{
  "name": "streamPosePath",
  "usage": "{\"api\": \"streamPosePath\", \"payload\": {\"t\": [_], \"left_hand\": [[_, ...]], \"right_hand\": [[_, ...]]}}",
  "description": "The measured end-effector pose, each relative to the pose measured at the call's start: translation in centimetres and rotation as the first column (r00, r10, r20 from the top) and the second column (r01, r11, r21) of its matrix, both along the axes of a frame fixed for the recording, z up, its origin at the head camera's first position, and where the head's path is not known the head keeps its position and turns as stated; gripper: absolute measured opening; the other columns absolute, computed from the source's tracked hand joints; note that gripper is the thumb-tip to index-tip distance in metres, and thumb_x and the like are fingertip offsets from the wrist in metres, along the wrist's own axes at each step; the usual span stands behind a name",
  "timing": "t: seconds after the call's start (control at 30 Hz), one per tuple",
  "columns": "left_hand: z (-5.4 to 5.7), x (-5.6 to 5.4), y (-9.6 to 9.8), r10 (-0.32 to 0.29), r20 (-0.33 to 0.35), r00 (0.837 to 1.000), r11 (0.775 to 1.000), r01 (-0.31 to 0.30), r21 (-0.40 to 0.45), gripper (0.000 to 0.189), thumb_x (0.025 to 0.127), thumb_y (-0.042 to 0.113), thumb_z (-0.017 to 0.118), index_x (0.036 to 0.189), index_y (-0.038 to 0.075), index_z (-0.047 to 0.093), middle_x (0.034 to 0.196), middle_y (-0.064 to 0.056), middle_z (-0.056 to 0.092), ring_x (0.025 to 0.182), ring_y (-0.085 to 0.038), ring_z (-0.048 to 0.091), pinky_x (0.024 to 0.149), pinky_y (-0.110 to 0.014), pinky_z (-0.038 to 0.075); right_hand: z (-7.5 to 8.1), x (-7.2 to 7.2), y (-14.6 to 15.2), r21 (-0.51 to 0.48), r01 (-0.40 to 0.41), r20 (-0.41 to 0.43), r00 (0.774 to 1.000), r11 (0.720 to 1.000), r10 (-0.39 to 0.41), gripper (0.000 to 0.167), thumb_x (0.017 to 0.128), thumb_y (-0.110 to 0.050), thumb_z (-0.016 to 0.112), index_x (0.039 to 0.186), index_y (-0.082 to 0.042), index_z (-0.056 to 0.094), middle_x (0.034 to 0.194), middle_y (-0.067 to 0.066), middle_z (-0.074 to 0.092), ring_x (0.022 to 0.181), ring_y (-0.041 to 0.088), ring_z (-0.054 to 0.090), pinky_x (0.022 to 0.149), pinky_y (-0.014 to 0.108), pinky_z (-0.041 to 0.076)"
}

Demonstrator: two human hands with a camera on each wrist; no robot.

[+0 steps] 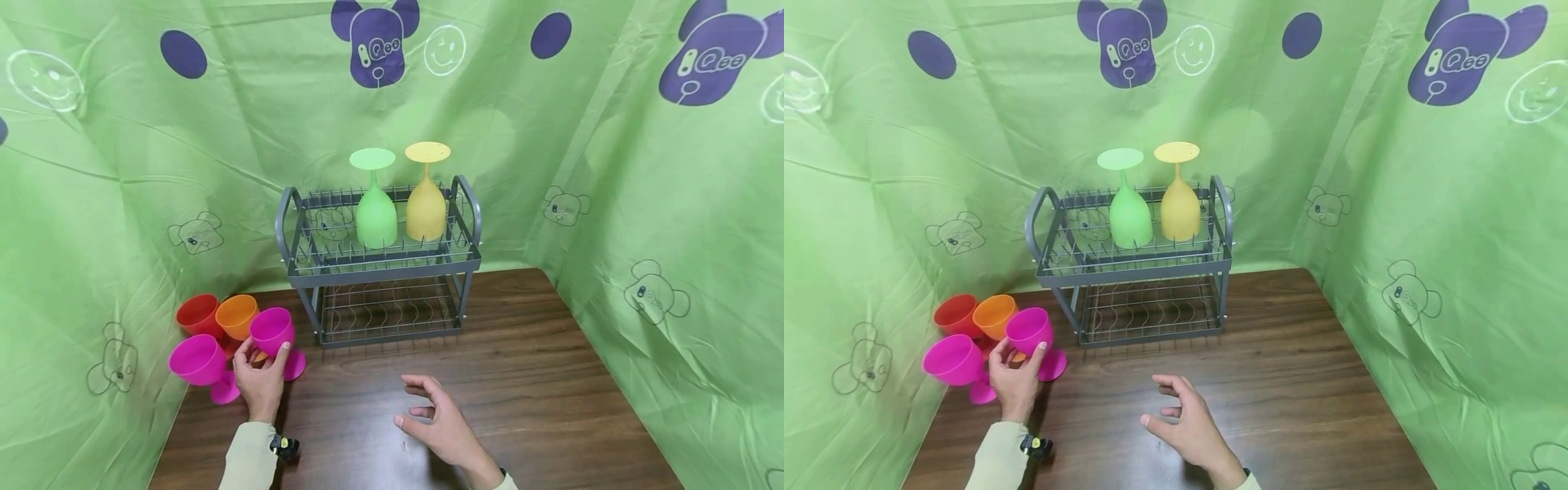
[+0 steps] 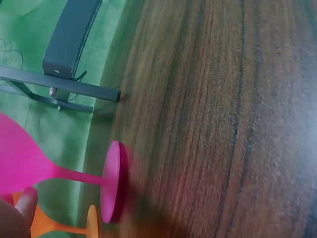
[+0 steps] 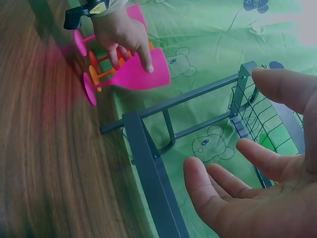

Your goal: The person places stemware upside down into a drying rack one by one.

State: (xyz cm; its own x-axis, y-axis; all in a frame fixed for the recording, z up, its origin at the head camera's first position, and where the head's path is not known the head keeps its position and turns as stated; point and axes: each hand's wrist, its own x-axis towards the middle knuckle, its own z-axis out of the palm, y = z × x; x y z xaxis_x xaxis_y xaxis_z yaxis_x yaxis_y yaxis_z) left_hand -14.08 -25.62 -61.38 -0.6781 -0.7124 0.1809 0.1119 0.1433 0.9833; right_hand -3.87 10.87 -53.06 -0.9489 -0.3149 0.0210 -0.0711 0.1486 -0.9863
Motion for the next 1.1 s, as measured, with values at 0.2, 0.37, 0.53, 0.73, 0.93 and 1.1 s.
{"api": "streamPosePath", "payload": {"t": [0.2,0.37,0.53,0.73,0.93,1.1], "left_hand": [[0.1,0.6,-0.1,-0.002,-0.024,1.000,1.000,0.002,-0.010,0.076,0.076,0.019,0.098,0.141,0.015,0.060,0.124,0.006,0.058,0.114,-0.022,0.062,0.092,-0.019,0.060],[0.9,1.5,-0.2,-0.006,-0.040,0.999,1.000,0.006,-0.017,0.073,0.075,0.016,0.098,0.139,0.014,0.062,0.120,0.004,0.062,0.111,-0.020,0.062,0.087,-0.013,0.059],[2.4,3.1,0.0,-0.040,-0.020,0.999,0.999,0.040,-0.036,0.075,0.075,0.013,0.098,0.139,0.013,0.061,0.120,0.005,0.062,0.109,-0.016,0.060,0.083,-0.009,0.057],[4.6,5.3,0.9,-0.144,0.042,0.989,0.986,0.147,-0.076,0.077,0.075,0.010,0.097,0.141,0.008,0.057,0.123,0.006,0.060,0.107,-0.011,0.063,0.082,-0.007,0.056],[6.8,7.5,2.5,-0.214,0.100,0.972,0.960,0.228,-0.164,0.075,0.073,0.008,0.098,0.138,0.008,0.061,0.127,0.004,0.062,0.110,-0.009,0.065,0.084,-0.011,0.058],[8.6,9.2,3.8,-0.314,0.198,0.929,0.882,0.362,-0.301,0.076,0.068,0.015,0.102,0.135,0.015,0.066,0.126,0.002,0.066,0.108,-0.005,0.066,0.086,-0.013,0.059]], "right_hand": [[-0.3,-0.1,-0.1,0.001,-0.001,-0.027,1.000,1.000,0.001,0.054,0.094,-0.020,0.080,0.143,-0.016,0.058,0.150,0.010,0.054,0.135,0.033,0.055,0.099,0.035,0.061],[-0.2,-0.2,-0.1,-0.001,0.007,-0.002,1.000,1.000,-0.007,0.052,0.095,-0.020,0.079,0.142,-0.018,0.059,0.150,0.007,0.054,0.135,0.031,0.055,0.099,0.032,0.060],[0.0,-0.3,-0.2,-0.006,0.026,0.035,0.999,1.000,-0.025,0.051,0.094,-0.021,0.080,0.141,-0.022,0.060,0.150,0.003,0.055,0.137,0.033,0.055,0.099,0.029,0.059],[0.1,-0.4,-0.1,0.007,0.019,0.005,1.000,1.000,-0.019,0.051,0.095,-0.022,0.079,0.142,-0.021,0.059,0.150,0.004,0.055,0.136,0.035,0.055,0.098,0.029,0.059],[0.7,-0.4,-0.3,0.027,0.017,-0.022,1.000,0.999,-0.016,0.052,0.094,-0.022,0.080,0.141,-0.025,0.060,0.147,-0.001,0.056,0.134,0.028,0.057,0.100,0.033,0.060],[1.2,-0.3,-0.5,0.051,-0.008,-0.120,0.993,0.999,0.014,0.054,0.094,-0.021,0.081,0.143,-0.024,0.058,0.147,0.002,0.056,0.131,0.021,0.057,0.099,0.038,0.061]]}}
